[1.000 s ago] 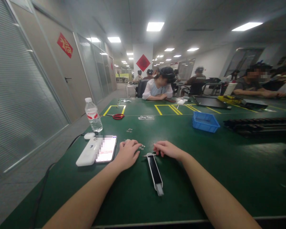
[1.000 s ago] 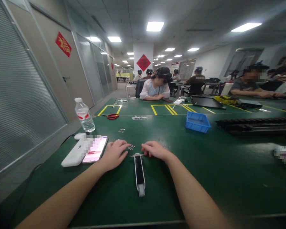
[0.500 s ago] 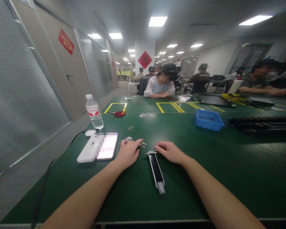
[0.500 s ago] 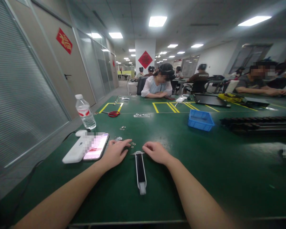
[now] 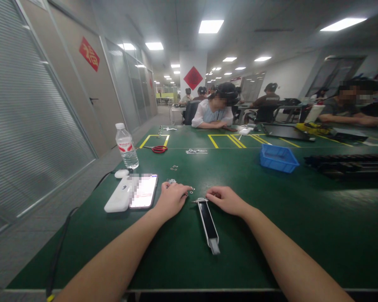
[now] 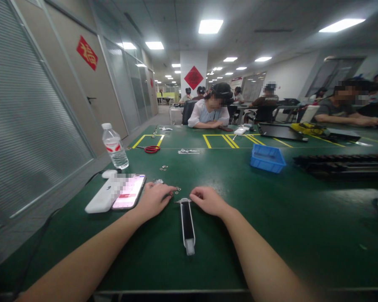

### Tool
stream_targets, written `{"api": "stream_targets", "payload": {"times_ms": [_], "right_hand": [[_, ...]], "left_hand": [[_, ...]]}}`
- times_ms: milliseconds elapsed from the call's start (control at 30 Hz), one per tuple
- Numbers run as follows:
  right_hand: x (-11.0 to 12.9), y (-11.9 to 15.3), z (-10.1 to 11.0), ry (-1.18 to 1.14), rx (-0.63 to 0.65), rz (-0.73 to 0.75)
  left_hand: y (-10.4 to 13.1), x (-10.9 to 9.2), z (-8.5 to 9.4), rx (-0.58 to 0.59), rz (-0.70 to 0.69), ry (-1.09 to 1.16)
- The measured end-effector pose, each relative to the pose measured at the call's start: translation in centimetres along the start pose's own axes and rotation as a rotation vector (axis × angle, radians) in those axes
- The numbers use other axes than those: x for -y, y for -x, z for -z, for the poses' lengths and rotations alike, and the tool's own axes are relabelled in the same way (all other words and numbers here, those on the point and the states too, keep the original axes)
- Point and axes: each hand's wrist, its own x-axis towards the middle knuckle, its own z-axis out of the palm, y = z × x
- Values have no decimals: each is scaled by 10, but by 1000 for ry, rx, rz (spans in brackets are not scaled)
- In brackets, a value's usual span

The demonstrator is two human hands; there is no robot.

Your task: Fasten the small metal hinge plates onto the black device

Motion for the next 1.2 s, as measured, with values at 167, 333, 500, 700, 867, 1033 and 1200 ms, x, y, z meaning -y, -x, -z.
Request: {"api": "stream_targets", "payload": {"times_ms": [167,333,500,700,867,1033,1200], "right_hand": [[-2,-1,-1,29,1,13],[-1,-1,-2,50,2,16],[0,0,0,22,-2,-1],[-7,1,4,-94,86,-26],[-10,1,4,-102,97,-15],[-11,0,3,-84,87,-2],[-14,0,3,-54,89,8]], "left_hand": [[-2,1,1,22,-25,-62],[-6,-1,-1,18,-98,-123],[-5,-1,-3,1,-131,-139],[3,-1,-1,-35,-23,75],[5,-5,7,25,7,272],[4,-6,8,49,6,387],[3,-3,3,46,19,459]]}}
